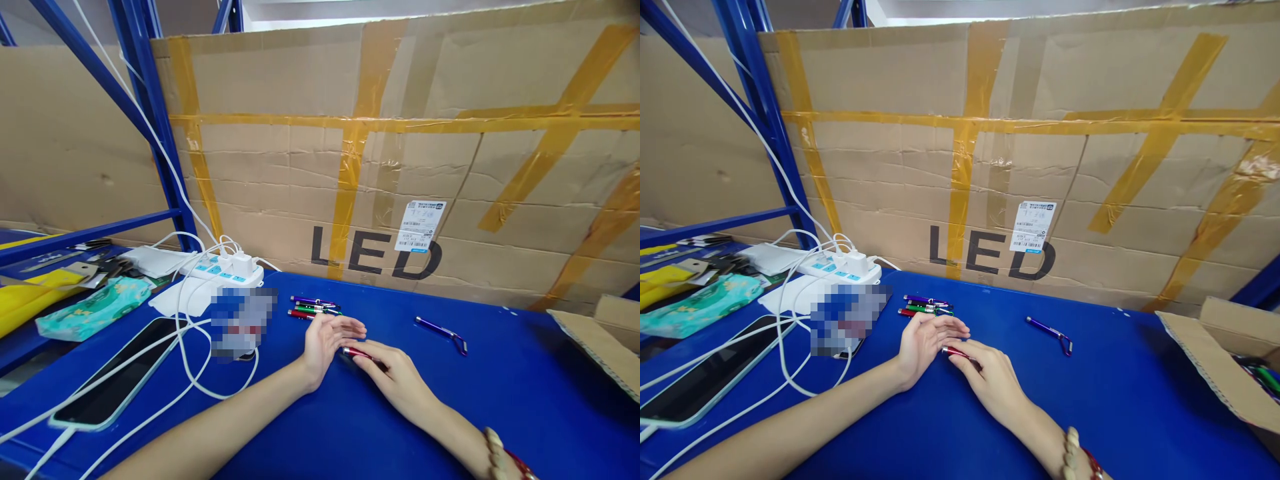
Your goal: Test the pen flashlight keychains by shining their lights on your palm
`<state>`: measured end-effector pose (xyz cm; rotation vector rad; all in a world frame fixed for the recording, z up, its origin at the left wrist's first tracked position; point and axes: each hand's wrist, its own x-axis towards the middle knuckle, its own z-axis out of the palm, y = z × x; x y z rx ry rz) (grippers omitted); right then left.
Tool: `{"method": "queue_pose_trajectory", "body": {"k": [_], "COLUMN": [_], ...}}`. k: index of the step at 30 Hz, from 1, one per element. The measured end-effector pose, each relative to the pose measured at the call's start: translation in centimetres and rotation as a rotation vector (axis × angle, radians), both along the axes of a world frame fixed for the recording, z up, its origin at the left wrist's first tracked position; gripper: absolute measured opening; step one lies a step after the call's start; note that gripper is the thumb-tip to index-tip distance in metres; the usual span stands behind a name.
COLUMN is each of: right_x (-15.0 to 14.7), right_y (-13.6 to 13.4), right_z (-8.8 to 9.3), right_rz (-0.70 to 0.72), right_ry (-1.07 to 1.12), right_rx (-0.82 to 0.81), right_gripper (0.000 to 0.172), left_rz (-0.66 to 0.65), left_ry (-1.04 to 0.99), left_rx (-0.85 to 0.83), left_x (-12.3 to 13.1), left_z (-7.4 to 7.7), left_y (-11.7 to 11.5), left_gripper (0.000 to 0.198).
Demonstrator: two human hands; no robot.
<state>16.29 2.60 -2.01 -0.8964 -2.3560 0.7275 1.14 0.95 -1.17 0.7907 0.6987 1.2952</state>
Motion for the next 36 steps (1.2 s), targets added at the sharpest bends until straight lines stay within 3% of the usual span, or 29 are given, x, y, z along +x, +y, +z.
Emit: {"method": "queue_pose_trajectory", "body": {"k": [12, 20, 36], "right_x": [-0.02, -0.10, 0.14], "right_y": [-0.32, -0.28, 0.18], "right_z": [0.10, -0.11, -0.12], "right_rz": [-0.024, -0.060, 0.017], "right_ry": [-0.011, -0.086, -0.049], "right_rx": [0.003, 0.011, -0.006], "right_gripper": [0.037, 0.029, 0.029], "left_rz": [-0.039, -0.045, -0.036], "left_ry": [0.032, 0.028, 0.047], "left_rx": [0.018, 0.014, 0.021], "left_x": [-0.11, -0.13, -0.11], "left_z": [-0.20, -0.28, 0.07], "left_y": [0.14, 0.13, -0.14], "left_gripper": [0.045, 0.044, 0.045]}}
